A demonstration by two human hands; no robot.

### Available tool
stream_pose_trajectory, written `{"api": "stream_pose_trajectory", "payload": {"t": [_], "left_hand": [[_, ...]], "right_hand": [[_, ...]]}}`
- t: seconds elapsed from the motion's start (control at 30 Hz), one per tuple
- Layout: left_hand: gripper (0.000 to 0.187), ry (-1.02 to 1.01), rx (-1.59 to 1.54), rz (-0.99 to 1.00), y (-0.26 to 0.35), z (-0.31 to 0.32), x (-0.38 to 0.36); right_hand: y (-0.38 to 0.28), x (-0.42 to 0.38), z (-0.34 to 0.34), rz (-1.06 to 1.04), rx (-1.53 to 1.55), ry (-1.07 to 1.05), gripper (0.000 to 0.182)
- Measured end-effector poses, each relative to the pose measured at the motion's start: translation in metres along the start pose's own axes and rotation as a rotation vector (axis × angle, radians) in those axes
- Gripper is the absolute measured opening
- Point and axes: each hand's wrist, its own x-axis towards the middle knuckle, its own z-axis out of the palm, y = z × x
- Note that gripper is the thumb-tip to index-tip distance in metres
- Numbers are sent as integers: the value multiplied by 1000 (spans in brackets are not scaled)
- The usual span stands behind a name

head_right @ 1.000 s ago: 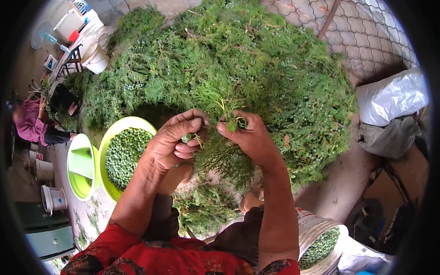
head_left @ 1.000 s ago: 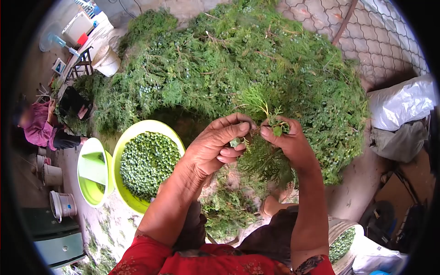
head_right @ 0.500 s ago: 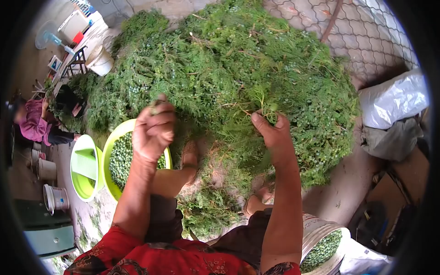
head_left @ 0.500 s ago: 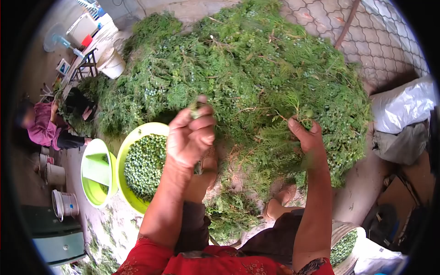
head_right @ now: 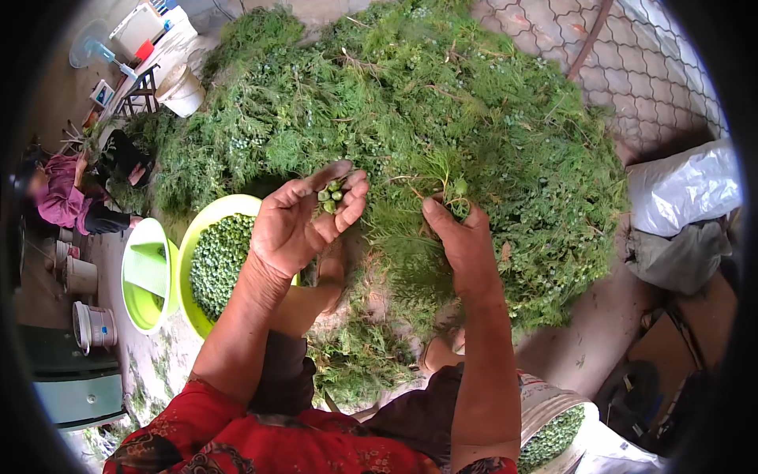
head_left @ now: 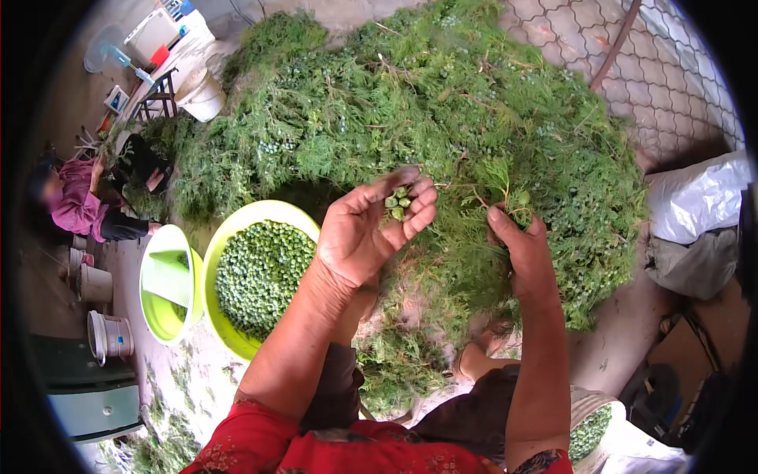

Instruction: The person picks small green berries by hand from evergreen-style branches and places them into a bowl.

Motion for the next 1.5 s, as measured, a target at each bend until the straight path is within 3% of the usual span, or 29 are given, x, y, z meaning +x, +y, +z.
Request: {"api": "stream_pose_trajectory", "payload": {"t": [0.2,0.4,0.73,0.93,1.03,1.1,1.23,1.3,1.33,1.4,1.5], "left_hand": [[47,-13,269,-28,-8,0,0],[29,91,558,34,-19,10,-3],[24,73,767,63,-29,13,-7],[24,125,777,18,-30,14,-8],[23,123,805,77,-38,-1,-1],[19,0,1048,502,-52,-15,9],[16,-7,1297,683,-53,-8,8],[14,273,572,38,-49,8,-2],[14,271,574,36,-47,8,-3],[16,204,176,-103,-45,8,-6],[17,132,44,-155,-42,2,-6]], "right_hand": [[1,-7,20,-117,50,-48,24],[0,-10,33,-107,101,-34,27],[-3,-13,31,-47,48,-174,26],[7,-12,28,-74,27,-136,20],[12,-9,32,-137,-18,-82,17],[14,-9,36,-188,-40,-39,15],[15,-10,42,-272,-54,14,11],[13,-10,45,-271,-31,39,10],[11,-9,47,-265,23,34,11],[11,-10,47,-261,80,32,13],[13,-12,47,-183,279,-25,14]]}}
